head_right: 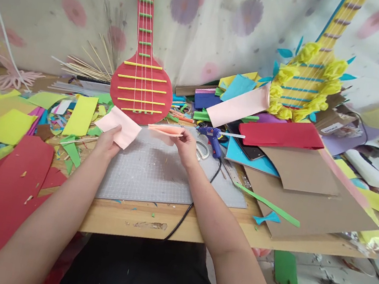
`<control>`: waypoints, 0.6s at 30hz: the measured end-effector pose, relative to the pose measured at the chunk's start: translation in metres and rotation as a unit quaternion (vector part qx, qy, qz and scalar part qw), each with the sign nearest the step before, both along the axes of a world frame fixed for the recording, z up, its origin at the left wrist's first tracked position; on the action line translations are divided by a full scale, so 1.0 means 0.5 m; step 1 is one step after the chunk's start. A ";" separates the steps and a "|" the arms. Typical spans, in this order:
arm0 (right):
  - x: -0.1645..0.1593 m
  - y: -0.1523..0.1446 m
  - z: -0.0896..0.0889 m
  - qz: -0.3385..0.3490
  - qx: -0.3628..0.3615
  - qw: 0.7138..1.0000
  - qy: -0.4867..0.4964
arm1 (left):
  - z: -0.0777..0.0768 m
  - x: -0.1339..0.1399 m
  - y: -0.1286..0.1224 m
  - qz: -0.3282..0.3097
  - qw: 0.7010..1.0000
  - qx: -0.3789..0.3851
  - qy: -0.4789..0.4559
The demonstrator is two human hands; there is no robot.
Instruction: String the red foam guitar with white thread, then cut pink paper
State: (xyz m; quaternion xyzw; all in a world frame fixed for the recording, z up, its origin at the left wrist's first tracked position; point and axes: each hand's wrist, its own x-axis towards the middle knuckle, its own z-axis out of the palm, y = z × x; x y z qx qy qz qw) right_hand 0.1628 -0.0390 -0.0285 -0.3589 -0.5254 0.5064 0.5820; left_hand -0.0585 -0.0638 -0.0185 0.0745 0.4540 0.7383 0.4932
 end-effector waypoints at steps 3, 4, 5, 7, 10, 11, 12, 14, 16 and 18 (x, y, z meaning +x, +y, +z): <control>0.002 0.006 -0.003 0.012 -0.025 0.999 0.025 | 0.003 0.001 -0.001 0.006 1.000 -0.005 0.000; 0.003 0.010 -0.003 0.017 -0.039 0.998 0.037 | 0.004 0.003 -0.002 0.010 1.000 -0.009 0.000; 0.004 0.015 -0.002 0.022 -0.058 0.997 0.048 | 0.006 0.004 -0.003 0.012 1.000 -0.011 0.001; 0.005 0.030 -0.001 0.021 -0.114 0.992 0.052 | 0.010 0.007 -0.004 0.012 1.000 -0.014 0.000; 0.002 0.058 0.002 -0.039 -0.225 0.973 -0.031 | 0.015 0.012 -0.007 0.011 1.000 -0.016 -0.001; 0.000 0.067 0.003 -0.070 -0.249 0.962 -0.087 | 0.017 0.013 -0.008 0.013 1.000 -0.019 -0.001; -0.003 0.076 0.005 -0.101 -0.259 0.948 -0.152 | 0.018 0.014 -0.009 0.014 1.000 -0.022 -0.001; -0.009 0.088 0.011 -0.139 -0.249 0.914 -0.288 | 0.019 0.014 -0.010 0.011 1.000 -0.024 0.000; -0.017 0.094 0.020 -0.140 -0.231 0.878 -0.394 | 0.018 0.013 -0.009 0.007 1.000 -0.018 0.001; -0.026 0.098 0.027 -0.126 -0.218 0.856 -0.452 | 0.015 0.011 -0.007 0.003 1.000 -0.016 0.000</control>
